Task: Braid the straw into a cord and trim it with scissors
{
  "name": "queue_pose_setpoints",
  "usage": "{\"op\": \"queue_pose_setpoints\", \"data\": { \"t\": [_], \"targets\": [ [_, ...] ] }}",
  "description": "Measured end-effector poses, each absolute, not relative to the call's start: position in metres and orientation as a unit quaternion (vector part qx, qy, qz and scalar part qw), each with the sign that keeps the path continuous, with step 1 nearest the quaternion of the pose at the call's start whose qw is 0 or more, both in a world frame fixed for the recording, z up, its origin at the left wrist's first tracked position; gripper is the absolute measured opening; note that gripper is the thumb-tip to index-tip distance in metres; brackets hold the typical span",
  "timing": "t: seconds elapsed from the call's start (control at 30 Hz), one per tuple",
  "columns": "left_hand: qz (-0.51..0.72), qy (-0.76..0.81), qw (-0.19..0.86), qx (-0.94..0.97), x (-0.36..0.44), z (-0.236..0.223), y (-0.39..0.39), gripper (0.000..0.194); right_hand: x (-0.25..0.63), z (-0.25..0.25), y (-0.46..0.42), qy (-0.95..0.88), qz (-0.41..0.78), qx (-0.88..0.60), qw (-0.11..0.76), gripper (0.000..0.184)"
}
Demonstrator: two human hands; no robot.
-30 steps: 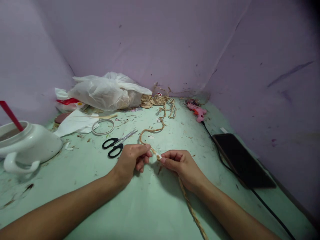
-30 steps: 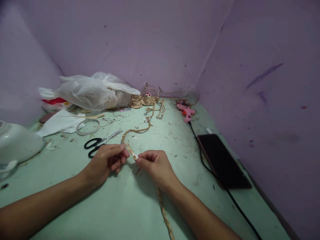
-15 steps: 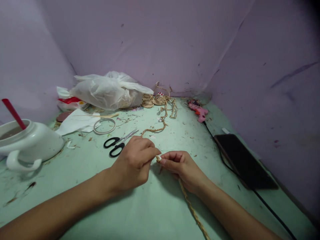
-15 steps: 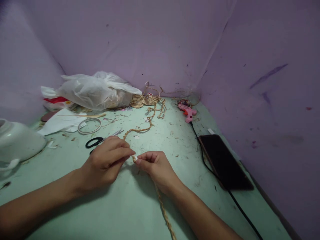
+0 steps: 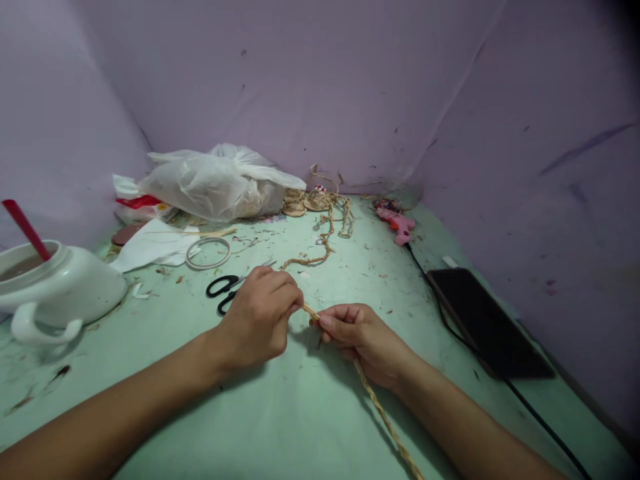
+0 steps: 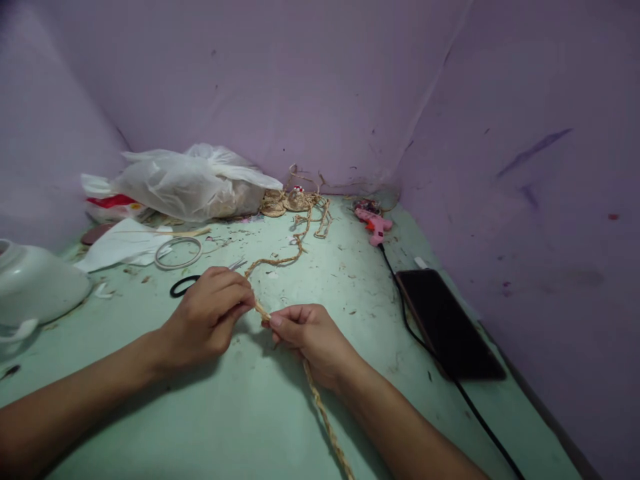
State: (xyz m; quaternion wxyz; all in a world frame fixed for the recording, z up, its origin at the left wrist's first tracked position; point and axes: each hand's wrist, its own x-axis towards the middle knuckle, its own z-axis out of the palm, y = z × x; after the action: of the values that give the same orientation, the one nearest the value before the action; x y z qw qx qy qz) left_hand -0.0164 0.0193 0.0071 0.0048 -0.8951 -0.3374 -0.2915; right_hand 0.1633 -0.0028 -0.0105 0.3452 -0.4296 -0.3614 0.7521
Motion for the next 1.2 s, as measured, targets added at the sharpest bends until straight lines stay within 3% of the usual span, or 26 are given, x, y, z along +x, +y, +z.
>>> {"op": "queue_pose_setpoints", "data": {
  "t": [0.13, 0.23, 0.37, 0.47, 0.67, 0.77, 0.97, 1.1, 1.2],
  "targets": [
    [-0.302, -0.359, 0.134, -0.873, -0.027, 0.001, 0.029, 0.017, 0.169, -0.011, 0.001, -0.299, 0.804, -0.401, 0.321, 0.020],
    [-0.199, -0.454, 0.192, -0.847, -0.037, 0.003, 0.038, 0.017, 0.171, -0.013, 0.003, -0.289, 0.810, -0.398, 0.320, 0.019],
    [-0.047, -0.617, 0.182, -0.765, -0.049, 0.019, 0.047, 0.033, 0.168, -0.016, 0.002, -0.297, 0.801, -0.410, 0.319, 0.018],
    [-0.058, -0.671, 0.159, -0.722, -0.058, 0.035, 0.050, 0.018, 0.165, -0.015, -0.001, -0.313, 0.781, -0.433, 0.324, 0.021],
    [-0.064, -0.705, 0.147, -0.690, -0.083, 0.057, 0.060, 0.018, 0.157, -0.016, -0.005, -0.379, 0.712, -0.477, 0.348, 0.024],
    [-0.171, -0.700, 0.081, -0.689, -0.100, 0.065, 0.068, 0.017, 0.155, -0.017, -0.007, -0.382, 0.705, -0.489, 0.343, 0.027],
    [-0.448, -0.620, -0.172, -0.621, -0.121, 0.075, 0.073, 0.015, 0.156, -0.020, -0.006, -0.389, 0.706, -0.491, 0.331, 0.029],
    [-0.518, -0.597, -0.231, -0.568, -0.128, 0.072, 0.080, 0.025, 0.156, -0.022, -0.004, -0.392, 0.716, -0.476, 0.329, 0.026],
    [-0.497, -0.584, -0.297, -0.569, -0.124, 0.070, 0.080, 0.031, 0.155, -0.021, -0.003, -0.381, 0.721, -0.472, 0.335, 0.025]
  ]
}}
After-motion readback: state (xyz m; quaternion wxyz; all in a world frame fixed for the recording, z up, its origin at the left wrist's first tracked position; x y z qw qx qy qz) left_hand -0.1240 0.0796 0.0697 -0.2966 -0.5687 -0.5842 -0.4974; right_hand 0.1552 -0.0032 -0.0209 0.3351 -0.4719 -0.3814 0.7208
